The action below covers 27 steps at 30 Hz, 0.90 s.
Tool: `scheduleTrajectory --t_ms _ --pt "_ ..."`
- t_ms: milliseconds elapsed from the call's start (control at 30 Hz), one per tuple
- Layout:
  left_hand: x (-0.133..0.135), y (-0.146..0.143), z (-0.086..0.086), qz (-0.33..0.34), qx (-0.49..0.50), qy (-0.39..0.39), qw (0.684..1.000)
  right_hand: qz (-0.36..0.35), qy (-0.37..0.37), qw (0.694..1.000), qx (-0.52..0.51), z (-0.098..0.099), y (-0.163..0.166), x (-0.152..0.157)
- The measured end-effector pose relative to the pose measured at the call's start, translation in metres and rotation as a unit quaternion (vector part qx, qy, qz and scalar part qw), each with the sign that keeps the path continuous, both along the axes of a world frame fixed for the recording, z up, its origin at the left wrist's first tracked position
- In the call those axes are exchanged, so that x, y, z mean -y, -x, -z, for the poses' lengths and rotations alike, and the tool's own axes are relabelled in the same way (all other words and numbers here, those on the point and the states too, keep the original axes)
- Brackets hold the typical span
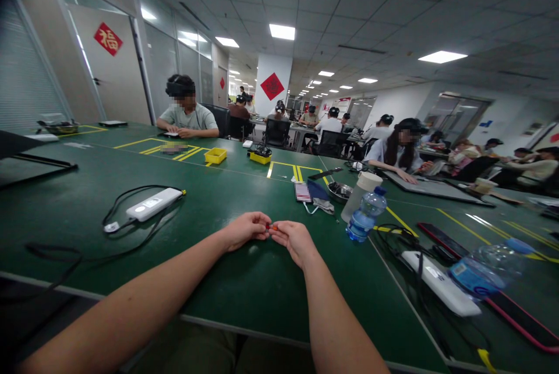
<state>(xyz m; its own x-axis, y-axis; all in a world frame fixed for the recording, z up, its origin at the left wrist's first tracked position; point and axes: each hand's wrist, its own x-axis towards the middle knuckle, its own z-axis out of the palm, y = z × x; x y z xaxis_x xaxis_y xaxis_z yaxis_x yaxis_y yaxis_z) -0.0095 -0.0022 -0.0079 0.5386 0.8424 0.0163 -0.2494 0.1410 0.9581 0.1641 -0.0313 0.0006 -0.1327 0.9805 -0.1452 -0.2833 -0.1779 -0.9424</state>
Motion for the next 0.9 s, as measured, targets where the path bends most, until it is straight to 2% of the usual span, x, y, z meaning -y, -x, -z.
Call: scheduleTrajectory --t_ms 500,733,900 --pt "0.0012 -0.0016 -0.0008 -0.003 -0.021 0.001 1.000 0.009 -0.021 0.999 0.042 0.0060 -0.0009 -0.0028" --pt "-0.0013 -0.0002 0.0017 0.012 0.003 -0.008 1.000 -0.008 -0.066 0.997 0.030 0.0050 0.0000 0.0005" --pt "-0.0035 -0.0007 0.0047 -0.014 -0.016 0.002 1.000 -0.004 -0.043 0.999 0.011 0.0048 -0.0006 -0.0012"
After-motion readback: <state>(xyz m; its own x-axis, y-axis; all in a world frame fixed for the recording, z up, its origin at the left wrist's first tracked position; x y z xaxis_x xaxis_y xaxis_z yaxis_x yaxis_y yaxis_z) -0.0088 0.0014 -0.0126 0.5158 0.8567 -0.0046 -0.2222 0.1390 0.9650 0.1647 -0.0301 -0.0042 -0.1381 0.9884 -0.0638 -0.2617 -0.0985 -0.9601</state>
